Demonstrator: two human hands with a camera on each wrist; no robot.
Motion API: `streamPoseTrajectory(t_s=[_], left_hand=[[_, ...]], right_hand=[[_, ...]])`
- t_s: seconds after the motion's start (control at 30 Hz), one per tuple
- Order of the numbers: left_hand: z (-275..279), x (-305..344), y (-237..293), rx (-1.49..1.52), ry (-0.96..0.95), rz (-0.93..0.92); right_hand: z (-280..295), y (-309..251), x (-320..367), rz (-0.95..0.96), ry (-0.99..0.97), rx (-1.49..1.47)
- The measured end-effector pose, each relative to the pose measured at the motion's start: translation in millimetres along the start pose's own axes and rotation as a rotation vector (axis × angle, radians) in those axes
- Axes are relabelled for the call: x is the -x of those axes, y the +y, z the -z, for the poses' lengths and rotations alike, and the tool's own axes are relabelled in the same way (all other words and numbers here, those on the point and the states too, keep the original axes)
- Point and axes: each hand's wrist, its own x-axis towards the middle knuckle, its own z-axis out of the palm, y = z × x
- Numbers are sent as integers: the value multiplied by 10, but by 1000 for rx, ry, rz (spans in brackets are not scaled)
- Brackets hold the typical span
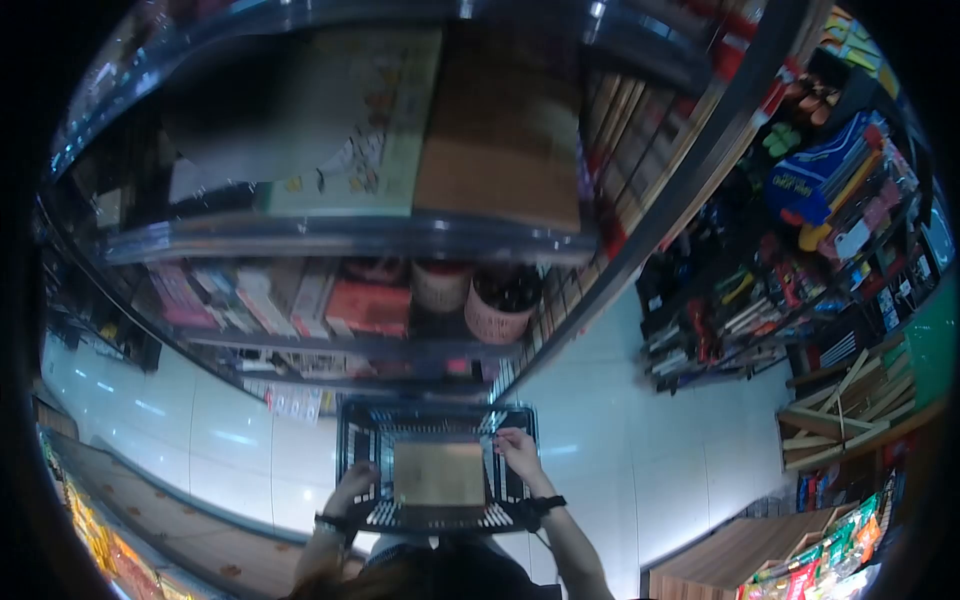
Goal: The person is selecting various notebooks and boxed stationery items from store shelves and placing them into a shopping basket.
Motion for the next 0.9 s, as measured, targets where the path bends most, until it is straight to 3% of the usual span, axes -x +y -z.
streamPoseTrajectory(t_s=[0.03, 0.07, 0.13, 0.2, 0.3, 0.37, 0.43, 0.5, 0.6, 0.73, 0.9], left_hand=[[-68, 220, 212, 131, 63, 17], [-99, 372, 399, 33, 103, 74], [-122, 540, 536, -61, 128, 126], [-75, 615, 475, -59, 97, 109], [54, 415, -70, -39, 194, 0], [152, 369, -91, -50, 171, 2], [198, 515, 233, -33, 164, 9], [276, 519, 265, 64, 187, -12], [448, 443, 121, 76, 222, -36], [615, 481, 10, -30, 300, -14], [667, 509, -185, 43, 285, 5]], right_hand=[[130, -177, -60, 156, -76, 92], [148, -575, -84, 292, -24, 226], [25, -1732, 69, 570, 75, 443], [-202, -2730, 323, 812, 119, 532], [-458, -3657, 359, 1113, 73, 638], [-721, -4075, 208, 1298, 277, 837], [-881, -4338, -35, 917, 300, 904], [-915, -4353, -574, 727, 246, 886], [-1025, -4425, -839, 599, 340, 1144], [-970, -4608, -764, 568, 239, 1240], [-853, -4557, -774, 733, 293, 1373]])
